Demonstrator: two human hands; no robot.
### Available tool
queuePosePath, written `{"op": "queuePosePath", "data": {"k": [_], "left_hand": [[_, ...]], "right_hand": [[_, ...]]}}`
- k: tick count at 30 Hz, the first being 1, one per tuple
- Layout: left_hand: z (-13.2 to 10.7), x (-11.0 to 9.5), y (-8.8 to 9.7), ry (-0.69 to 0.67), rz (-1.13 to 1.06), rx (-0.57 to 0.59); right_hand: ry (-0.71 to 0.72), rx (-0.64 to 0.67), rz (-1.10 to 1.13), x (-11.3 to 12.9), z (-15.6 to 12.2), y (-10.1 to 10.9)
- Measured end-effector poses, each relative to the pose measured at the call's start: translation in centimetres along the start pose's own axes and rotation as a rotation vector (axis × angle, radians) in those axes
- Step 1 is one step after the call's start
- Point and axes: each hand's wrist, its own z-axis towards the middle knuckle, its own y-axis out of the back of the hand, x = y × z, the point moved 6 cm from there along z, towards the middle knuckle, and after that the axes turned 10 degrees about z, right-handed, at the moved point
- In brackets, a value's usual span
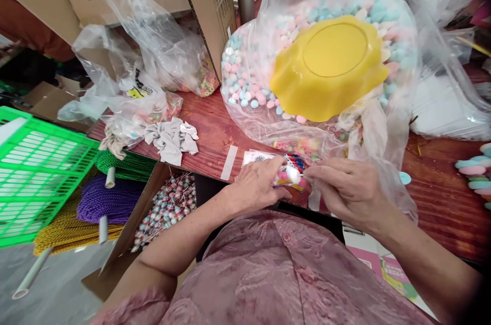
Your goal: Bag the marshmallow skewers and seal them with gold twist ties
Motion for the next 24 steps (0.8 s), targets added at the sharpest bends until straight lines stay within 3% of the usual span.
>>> {"op": "queuePosePath", "data": {"k": [6, 12, 19, 24], "left_hand": [[-0.3, 1.0, 0.5, 0.055, -0.191, 0.045], [-0.2, 0.1, -0.1, -0.028, -0.301, 0.121], [-0.3, -0.1, -1.3, 0.029, -0.1, 0.123], [-0.2, 0.3, -1.6, 0.035, -0.297, 0.022]], "right_hand": [[0.256, -0.055, -0.154, 1.8, 0.2, 1.5], [0.313, -0.027, -0.093, 1.9, -0.1, 0.9], [0.054, 0.244, 0.125, 0.2, 1.9, -1.4], [-0.002, 0.32, 0.21, 0.3, 2.7, -2.7]]}}
